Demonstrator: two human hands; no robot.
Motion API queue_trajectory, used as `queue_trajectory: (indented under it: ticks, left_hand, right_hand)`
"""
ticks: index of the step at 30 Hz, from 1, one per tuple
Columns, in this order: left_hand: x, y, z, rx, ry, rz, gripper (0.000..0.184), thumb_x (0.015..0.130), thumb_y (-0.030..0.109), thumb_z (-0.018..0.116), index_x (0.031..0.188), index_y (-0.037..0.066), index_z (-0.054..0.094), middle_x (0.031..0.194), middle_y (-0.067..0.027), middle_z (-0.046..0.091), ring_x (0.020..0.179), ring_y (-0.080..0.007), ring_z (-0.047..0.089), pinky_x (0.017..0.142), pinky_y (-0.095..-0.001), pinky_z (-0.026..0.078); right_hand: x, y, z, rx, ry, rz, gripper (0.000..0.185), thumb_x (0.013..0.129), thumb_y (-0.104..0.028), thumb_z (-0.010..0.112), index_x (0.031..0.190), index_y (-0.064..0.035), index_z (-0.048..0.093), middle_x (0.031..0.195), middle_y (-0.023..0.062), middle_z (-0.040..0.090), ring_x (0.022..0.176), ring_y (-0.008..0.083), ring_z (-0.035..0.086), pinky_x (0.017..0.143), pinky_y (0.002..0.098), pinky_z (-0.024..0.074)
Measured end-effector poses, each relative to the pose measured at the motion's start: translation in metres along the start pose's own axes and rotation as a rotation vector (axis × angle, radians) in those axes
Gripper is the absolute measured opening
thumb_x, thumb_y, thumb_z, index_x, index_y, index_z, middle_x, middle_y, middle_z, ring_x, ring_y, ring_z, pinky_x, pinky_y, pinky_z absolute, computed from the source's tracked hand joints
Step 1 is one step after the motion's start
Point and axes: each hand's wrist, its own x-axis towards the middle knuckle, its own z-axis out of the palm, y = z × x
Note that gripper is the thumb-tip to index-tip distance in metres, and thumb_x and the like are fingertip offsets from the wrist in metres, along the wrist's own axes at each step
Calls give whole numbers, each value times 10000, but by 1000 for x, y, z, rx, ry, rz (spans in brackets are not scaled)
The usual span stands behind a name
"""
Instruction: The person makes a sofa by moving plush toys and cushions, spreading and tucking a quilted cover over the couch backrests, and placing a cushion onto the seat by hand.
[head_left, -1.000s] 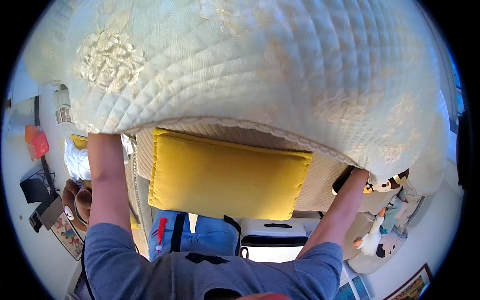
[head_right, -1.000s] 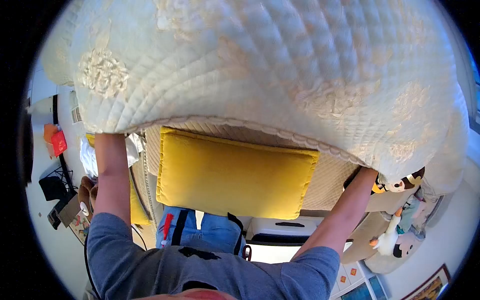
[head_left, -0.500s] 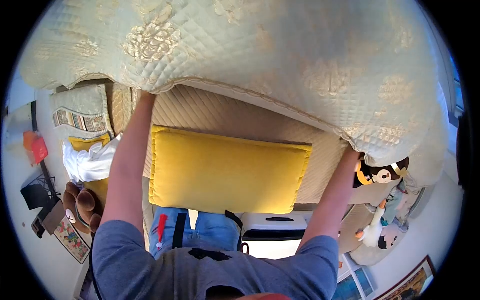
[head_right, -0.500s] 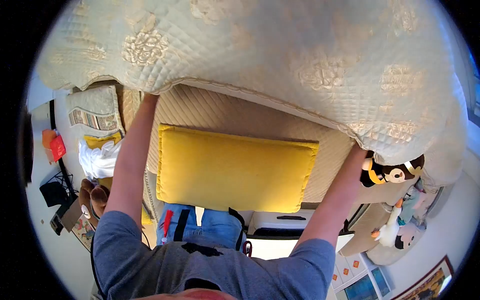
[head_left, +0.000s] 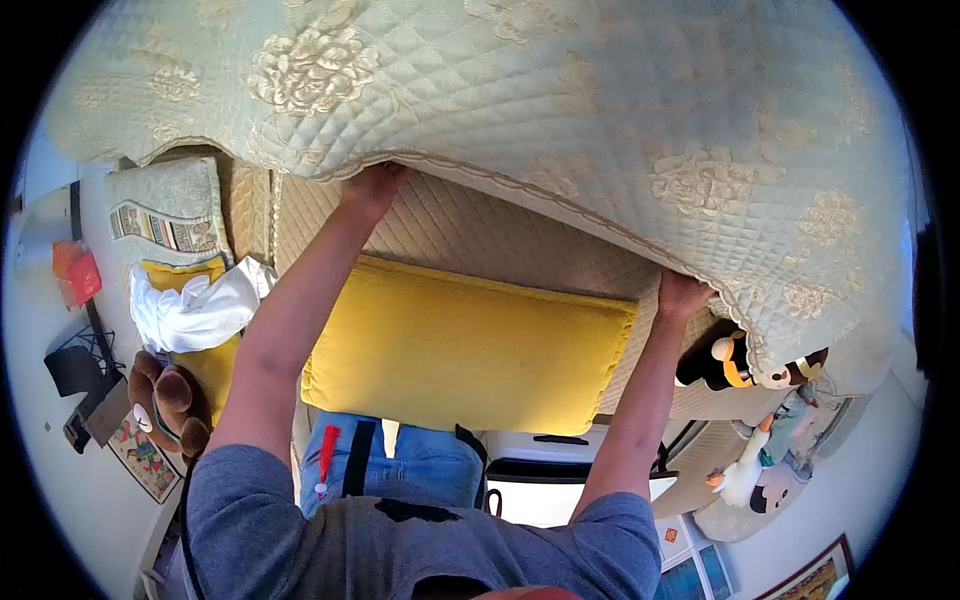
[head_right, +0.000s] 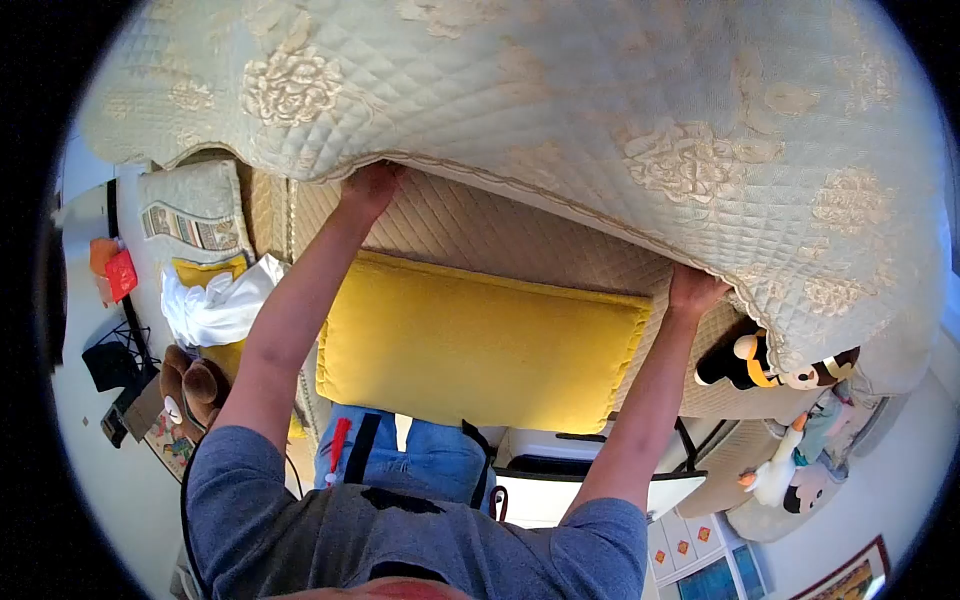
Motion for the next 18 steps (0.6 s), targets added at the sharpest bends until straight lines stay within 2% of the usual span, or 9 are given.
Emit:
queue_trajectory:
  ticks: [5,7,9,12,14,15,16,17,18]
  left_hand:
    - [15,-15,12,141,17,67,387,864,346,380,1185,131,407,1141,-84,464,1003,-246,468,841,-390,415]
    - [17,-16,4,199,30,45,387,872,351,374,1172,109,405,1118,-73,465,977,-230,474,839,-375,422]
    - [12,-14,4,132,67,50,370,875,341,380,1147,96,424,1076,-66,486,949,-218,486,800,-358,437]
    - [0,-9,-8,121,182,30,336,868,288,416,1126,75,441,1029,-57,510,921,-204,498,760,-328,445]
    - [-13,0,-16,174,259,10,324,859,244,446,1130,66,439,1024,-55,513,922,-203,497,758,-316,436]
    - [-24,3,-19,405,235,86,347,839,196,475,1153,60,418,1054,-60,499,935,-201,492,773,-312,422]
    - [-33,7,-20,637,211,165,384,819,147,503,1176,54,396,1083,-65,485,947,-198,487,788,-309,409]
    - [-41,12,-21,626,215,170,384,819,147,503,1176,54,396,1083,-65,485,947,-198,487,788,-309,409]
    - [-48,19,-20,635,91,229,417,802,111,513,1192,51,377,1106,-62,476,962,-191,485,802,-303,400]
  right_hand:
    - [65,23,-31,-154,125,-165,560,822,-442,423,1244,-76,380,1291,100,373,1175,309,339,986,471,260]
    - [62,27,-23,-84,330,-139,534,828,-419,425,1238,-80,388,1290,100,373,1173,306,343,982,474,267]
    - [58,30,-16,-110,295,-138,521,854,-395,380,1249,-55,364,1282,124,374,1167,303,353,966,455,307]
    - [45,23,-26,-215,254,-126,542,833,-395,437,1273,-101,322,1300,107,338,1163,303,350,960,459,306]
    - [23,12,-23,-412,596,-29,576,833,-365,465,1301,-112,245,1306,127,296,1150,299,360,948,427,329]
    - [10,9,-29,-421,587,-34,576,833,-365,465,1301,-112,245,1306,127,296,1150,299,360,948,427,329]
    - [-2,9,-39,-618,476,-98,597,826,-358,486,1306,-120,225,1303,136,284,1139,299,368,947,418,332]
    - [-11,7,-41,-811,360,-160,620,819,-352,507,1311,-128,204,1300,144,271,1129,298,376,945,409,336]
    - [-21,5,-30,-815,347,-159,620,819,-352,507,1311,-128,204,1300,144,271,1129,298,376,945,409,336]
